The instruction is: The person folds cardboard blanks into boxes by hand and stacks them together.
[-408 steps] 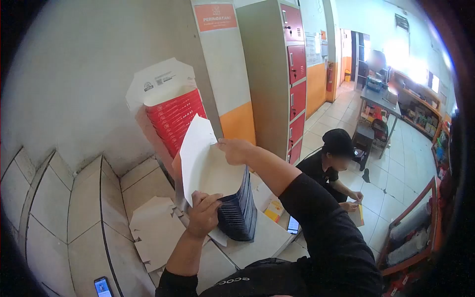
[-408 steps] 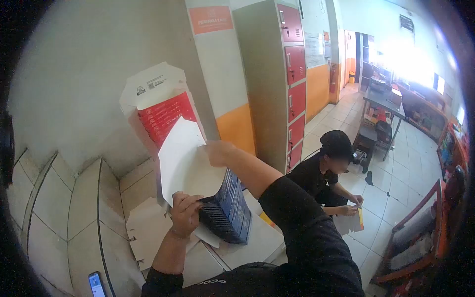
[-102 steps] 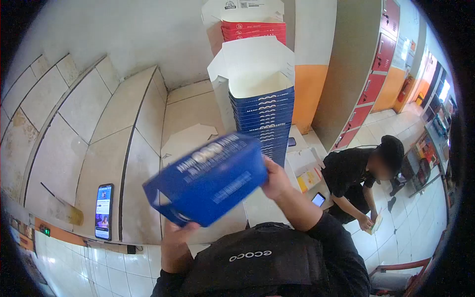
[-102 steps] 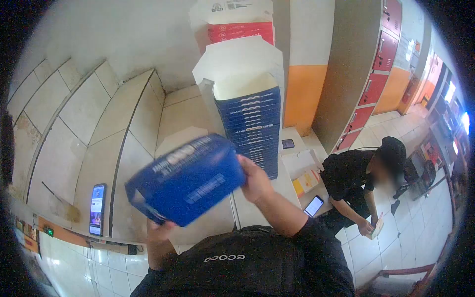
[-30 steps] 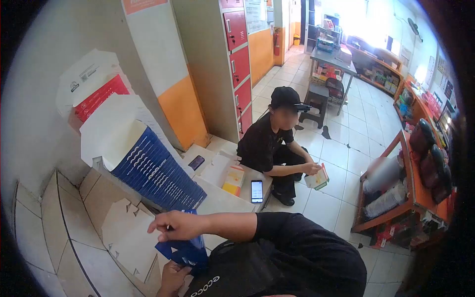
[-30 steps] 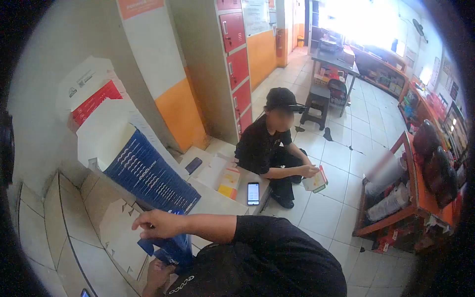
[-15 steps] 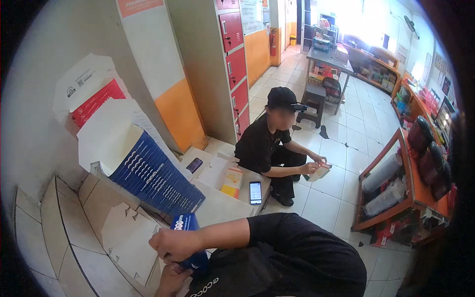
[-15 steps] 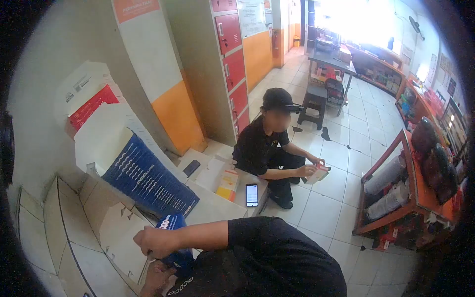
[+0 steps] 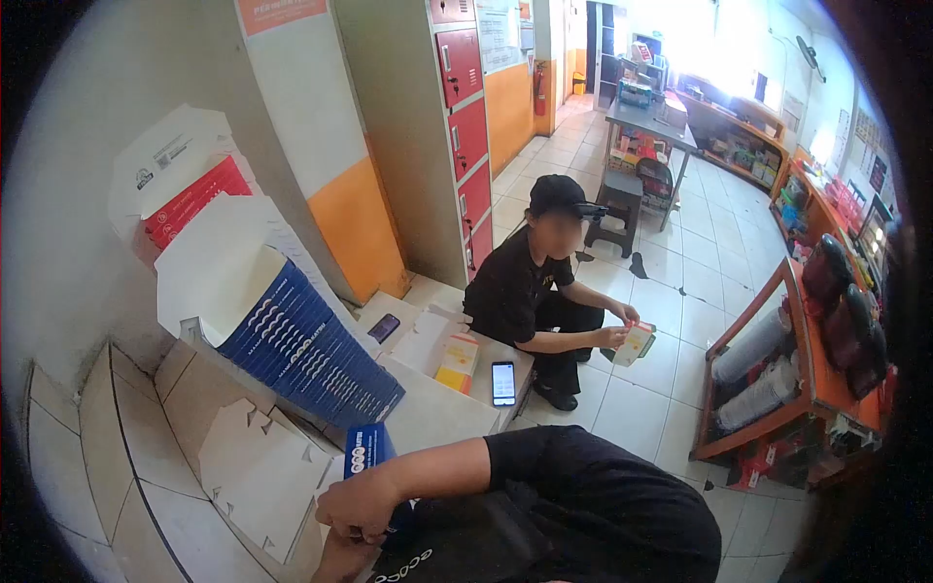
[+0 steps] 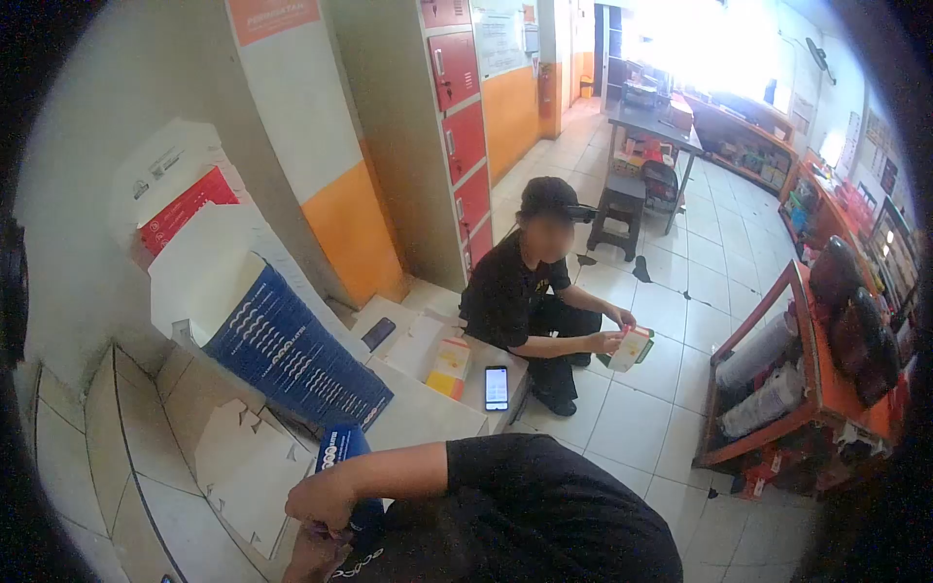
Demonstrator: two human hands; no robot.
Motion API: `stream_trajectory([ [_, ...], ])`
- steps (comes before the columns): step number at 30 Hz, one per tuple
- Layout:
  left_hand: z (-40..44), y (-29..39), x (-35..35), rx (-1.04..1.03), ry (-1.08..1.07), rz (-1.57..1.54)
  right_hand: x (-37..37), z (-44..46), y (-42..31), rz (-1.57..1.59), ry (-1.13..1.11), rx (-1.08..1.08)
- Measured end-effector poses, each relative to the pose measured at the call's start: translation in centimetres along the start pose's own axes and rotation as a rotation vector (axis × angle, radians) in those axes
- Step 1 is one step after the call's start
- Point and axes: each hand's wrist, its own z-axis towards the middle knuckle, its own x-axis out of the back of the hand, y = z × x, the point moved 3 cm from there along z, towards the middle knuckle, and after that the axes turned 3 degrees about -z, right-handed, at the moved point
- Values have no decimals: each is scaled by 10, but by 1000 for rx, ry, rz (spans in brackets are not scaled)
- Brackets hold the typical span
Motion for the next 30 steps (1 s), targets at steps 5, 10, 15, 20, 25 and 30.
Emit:
stream_trajectory([
  [5,1,-2,-14,-176,201,-757,18,-20,-1,-70,867,-117],
  [10,3,5,-9,-477,265,-974,-1,-30,12,56,749,-287],
  [15,14,13,-13,-413,300,-1150,-8,-32,12,144,687,-250],
  [20,22,5,-14,-483,286,-1095,-8,-36,8,92,788,-154],
  [25,26,-22,-12,-469,282,-1212,-13,-33,7,37,834,-103],
  [30,22,-7,-15,-557,260,-1128,-14,-33,1,-12,885,-44],
])
